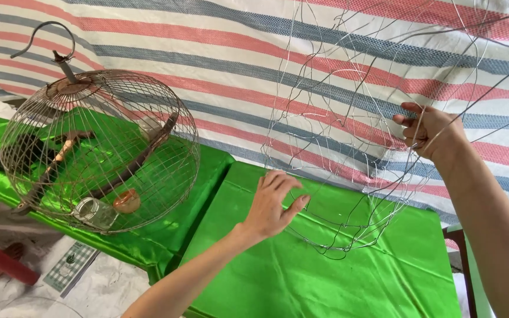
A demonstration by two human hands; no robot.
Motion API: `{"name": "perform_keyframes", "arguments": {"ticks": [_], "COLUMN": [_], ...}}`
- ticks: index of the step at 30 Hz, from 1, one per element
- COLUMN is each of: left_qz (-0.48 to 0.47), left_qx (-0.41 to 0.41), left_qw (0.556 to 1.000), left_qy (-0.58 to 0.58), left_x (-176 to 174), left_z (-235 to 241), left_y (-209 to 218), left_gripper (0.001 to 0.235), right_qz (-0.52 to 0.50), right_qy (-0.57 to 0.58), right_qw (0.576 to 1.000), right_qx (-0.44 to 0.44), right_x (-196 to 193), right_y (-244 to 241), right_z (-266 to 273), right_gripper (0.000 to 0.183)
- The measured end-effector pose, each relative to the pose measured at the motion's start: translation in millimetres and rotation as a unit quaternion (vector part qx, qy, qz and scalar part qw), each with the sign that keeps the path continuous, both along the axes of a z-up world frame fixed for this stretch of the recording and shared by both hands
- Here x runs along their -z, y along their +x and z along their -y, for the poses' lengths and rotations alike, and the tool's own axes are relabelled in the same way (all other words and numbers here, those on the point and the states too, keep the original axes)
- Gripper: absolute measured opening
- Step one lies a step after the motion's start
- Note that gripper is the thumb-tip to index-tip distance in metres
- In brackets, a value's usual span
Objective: Inspecting and adjusting the joints of a wire frame structure to ensure they are secure and properly aligned.
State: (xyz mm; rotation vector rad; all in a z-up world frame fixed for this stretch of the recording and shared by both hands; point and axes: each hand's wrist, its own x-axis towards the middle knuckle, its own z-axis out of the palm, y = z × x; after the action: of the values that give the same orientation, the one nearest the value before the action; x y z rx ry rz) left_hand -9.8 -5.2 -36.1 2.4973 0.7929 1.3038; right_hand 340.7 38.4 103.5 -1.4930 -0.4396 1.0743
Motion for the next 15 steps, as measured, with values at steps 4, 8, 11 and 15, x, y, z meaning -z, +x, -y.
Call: {"name": "perform_keyframes", "arguments": {"ticks": [4,8,11,15], "left_qz": [-0.044,-0.069,0.009,0.073], "left_qx": [-0.032,-0.015,-0.031,-0.080], "left_qw": [0.998,0.995,0.983,0.981], "left_qy": [0.011,-0.073,-0.182,-0.163], "left_x": [13.3,0.8,-4.0,0.1], "left_z": [17.8,34.7,37.8,34.7], "left_y": [-6.9,-4.3,3.4,14.0], "left_gripper": [0.053,0.064,0.062,0.051], "right_qz": [-0.001,0.016,0.044,0.078], "right_qy": [-0.014,-0.030,0.017,-0.023], "right_qw": [1.000,0.998,0.998,0.996], "right_qx": [-0.006,0.060,0.051,0.046], "right_x": [10.1,4.5,-6.6,-12.0], "right_y": [12.8,0.1,-17.2,-27.7], "right_z": [-8.8,1.2,27.1,33.6], "right_gripper": [0.021,0.031,0.036,0.038]}}
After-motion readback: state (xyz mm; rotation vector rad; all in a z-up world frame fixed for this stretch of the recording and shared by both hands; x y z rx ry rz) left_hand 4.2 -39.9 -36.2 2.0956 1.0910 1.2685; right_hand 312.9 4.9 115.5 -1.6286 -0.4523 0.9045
